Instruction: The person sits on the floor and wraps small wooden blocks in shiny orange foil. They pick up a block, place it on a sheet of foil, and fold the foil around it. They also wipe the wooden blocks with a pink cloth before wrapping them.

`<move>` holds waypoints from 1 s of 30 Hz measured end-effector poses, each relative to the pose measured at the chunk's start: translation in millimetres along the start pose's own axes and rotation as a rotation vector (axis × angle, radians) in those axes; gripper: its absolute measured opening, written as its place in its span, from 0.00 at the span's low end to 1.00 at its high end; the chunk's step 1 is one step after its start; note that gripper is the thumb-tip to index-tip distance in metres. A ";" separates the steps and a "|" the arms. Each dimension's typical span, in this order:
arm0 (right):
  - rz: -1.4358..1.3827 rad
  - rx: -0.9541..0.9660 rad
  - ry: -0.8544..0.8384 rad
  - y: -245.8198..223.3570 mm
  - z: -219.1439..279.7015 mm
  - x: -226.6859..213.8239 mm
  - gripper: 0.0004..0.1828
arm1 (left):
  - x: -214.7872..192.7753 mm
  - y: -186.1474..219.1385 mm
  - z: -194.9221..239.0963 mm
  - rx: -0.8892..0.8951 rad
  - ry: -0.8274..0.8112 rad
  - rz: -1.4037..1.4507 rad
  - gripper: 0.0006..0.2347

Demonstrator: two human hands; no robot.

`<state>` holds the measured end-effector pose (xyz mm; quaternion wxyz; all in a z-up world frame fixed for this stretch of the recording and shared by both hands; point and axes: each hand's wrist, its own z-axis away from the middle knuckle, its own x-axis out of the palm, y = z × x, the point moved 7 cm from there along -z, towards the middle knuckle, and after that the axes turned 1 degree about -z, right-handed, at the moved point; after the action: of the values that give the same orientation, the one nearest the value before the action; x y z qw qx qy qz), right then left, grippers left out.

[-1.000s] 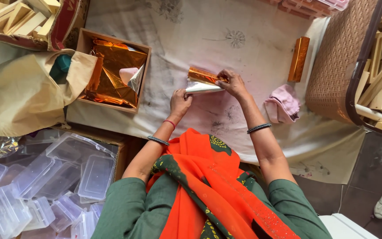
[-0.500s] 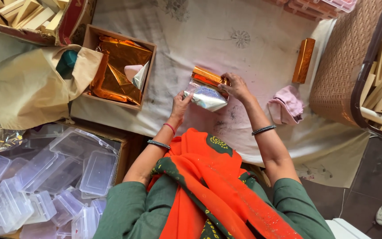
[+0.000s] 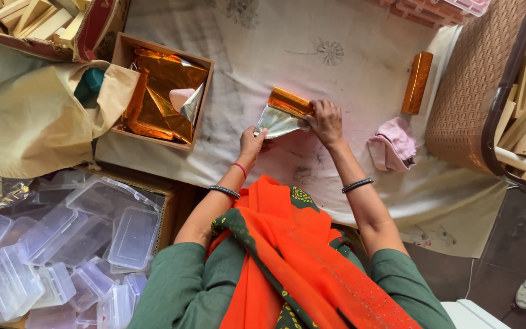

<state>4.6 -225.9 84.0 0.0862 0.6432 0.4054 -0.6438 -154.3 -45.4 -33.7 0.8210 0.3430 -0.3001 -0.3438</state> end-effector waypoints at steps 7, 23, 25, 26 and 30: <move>0.184 -0.124 0.111 -26.6 8.5 -10.9 0.25 | -16.0 -7.6 -13.0 -0.049 0.000 -0.267 0.09; 0.355 -0.216 0.159 -31.7 10.7 -4.0 0.25 | 50.2 158.0 31.3 0.896 0.103 -1.087 0.11; 0.383 -0.202 0.159 -31.2 9.7 -5.8 0.25 | 66.8 153.9 21.1 0.942 0.022 -1.128 0.13; 0.320 -0.171 0.109 -30.2 7.0 -6.8 0.25 | 77.9 147.3 15.1 1.010 -0.046 -1.209 0.16; 0.182 -0.124 0.027 -19.2 0.0 -3.5 0.27 | 107.4 129.7 -9.6 1.133 -0.194 -1.493 0.21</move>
<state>-7.0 -214.7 95.0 0.1787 0.6794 0.3854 -0.5983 -38.1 -56.2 88.1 0.0708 0.7647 -0.1920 -0.6111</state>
